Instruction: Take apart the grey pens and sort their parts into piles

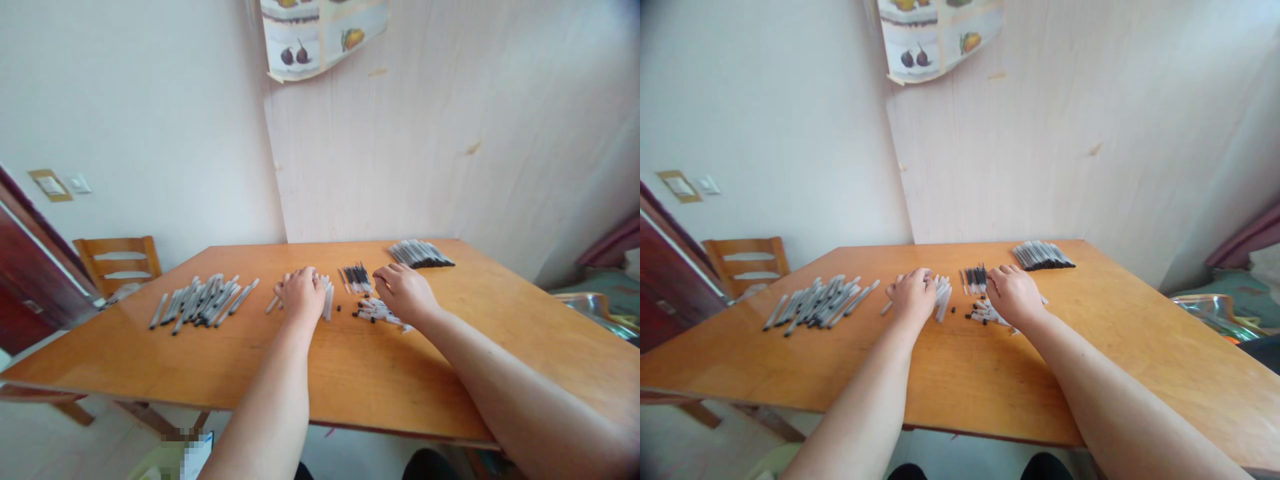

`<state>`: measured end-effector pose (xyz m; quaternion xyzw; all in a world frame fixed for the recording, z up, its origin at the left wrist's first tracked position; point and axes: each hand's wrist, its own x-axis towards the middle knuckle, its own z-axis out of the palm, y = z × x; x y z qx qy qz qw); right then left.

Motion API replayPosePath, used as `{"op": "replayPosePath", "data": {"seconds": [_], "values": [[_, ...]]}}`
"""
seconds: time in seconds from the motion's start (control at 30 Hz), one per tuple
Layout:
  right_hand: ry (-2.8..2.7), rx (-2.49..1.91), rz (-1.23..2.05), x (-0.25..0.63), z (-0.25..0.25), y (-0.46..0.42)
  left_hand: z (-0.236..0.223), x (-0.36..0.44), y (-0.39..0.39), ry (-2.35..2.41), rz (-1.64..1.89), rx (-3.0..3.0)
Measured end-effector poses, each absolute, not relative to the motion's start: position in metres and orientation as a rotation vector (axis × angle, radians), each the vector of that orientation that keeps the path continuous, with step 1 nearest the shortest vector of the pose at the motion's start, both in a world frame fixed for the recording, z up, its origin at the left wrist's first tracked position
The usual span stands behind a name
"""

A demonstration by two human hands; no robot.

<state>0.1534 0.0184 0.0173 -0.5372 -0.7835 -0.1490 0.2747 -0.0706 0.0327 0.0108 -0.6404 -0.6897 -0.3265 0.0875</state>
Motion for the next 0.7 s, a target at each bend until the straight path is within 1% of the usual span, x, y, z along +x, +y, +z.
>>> {"op": "replayPosePath", "data": {"seconds": [0.2, 0.37, 0.57, 0.7], "values": [[-2.145, -1.394, -0.435, 0.161, 0.014, 0.018, 0.016, -0.078, 0.028, -2.251, -1.018, -1.733], [-2.093, -1.418, -0.463, 0.164, 0.015, 0.019, 0.027, -0.116, 0.027, -2.423, -0.998, -1.593], [-2.079, -1.442, -0.444, 0.162, 0.017, 0.018, 0.024, -0.19, 0.019, -2.447, -0.603, -1.474], [-2.101, -1.451, -0.404, 0.16, 0.016, 0.02, 0.013, -0.214, 0.015, -2.431, -0.419, -1.479]]}}
